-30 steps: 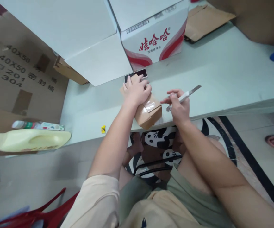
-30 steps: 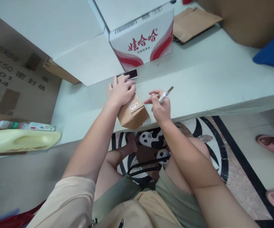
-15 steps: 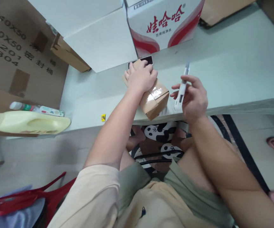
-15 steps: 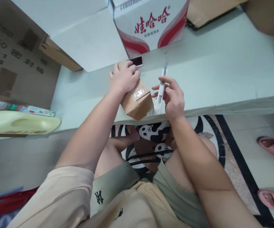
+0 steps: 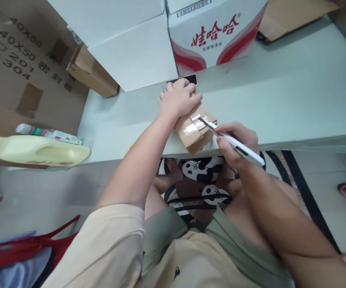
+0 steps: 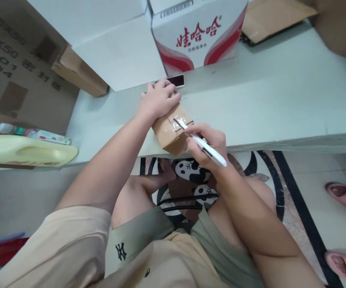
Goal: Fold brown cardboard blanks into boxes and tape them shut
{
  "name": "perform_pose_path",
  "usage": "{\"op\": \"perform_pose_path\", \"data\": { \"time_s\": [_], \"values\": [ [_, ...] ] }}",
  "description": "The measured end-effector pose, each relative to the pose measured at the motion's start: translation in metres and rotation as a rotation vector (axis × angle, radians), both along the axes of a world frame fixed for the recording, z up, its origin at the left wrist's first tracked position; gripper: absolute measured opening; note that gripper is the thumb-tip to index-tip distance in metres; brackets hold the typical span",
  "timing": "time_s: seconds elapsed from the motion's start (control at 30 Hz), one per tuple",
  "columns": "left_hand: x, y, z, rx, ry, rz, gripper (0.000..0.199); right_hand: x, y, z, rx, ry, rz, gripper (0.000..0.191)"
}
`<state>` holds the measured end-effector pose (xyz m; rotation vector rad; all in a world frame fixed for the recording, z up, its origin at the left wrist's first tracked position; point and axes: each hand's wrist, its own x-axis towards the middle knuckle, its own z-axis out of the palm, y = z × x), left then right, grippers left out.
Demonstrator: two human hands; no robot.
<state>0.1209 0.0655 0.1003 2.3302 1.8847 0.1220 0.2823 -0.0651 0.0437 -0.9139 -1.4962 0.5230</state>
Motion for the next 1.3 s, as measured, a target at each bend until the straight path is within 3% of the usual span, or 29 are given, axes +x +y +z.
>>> {"op": "perform_pose_path", "data": {
  "time_s": [0.27, 0.4, 0.6, 0.77, 0.9, 0.97, 1.1, 1.3],
  "values": [
    [-0.002, 0.001, 0.001, 0.007, 0.008, -0.003, 0.048, -0.013, -0.003, -0.001, -0.027, -0.136, 0.003, 0.014],
    [-0.003, 0.001, 0.001, 0.014, -0.009, -0.014, 0.045, -0.025, 0.002, 0.007, -0.095, -0.193, -0.049, 0.018],
    [-0.004, 0.014, -0.011, 0.109, -0.119, -0.013, 0.028, -0.02, 0.001, 0.019, -0.165, -0.225, -0.058, 0.018],
    [-0.009, 0.024, -0.018, 0.112, -0.223, -0.017, 0.018, -0.006, -0.016, 0.016, -0.113, -0.036, -0.122, 0.017],
    [-0.023, 0.034, -0.021, 0.208, -0.418, -0.067, 0.023, 0.009, -0.004, 0.002, -0.089, 0.113, -0.342, 0.016],
    [-0.033, 0.036, -0.023, 0.341, -0.554, -0.062, 0.022, 0.016, 0.012, -0.011, -0.17, -0.019, -0.365, 0.024],
    [-0.054, 0.027, -0.026, 0.577, -0.647, 0.086, 0.02, 0.025, 0.043, -0.038, -0.429, -0.4, -0.244, 0.051],
    [-0.071, -0.003, -0.024, 0.575, -0.742, 0.202, 0.038, 0.027, 0.054, -0.052, -0.593, -0.676, -0.214, 0.07]
  ]
}}
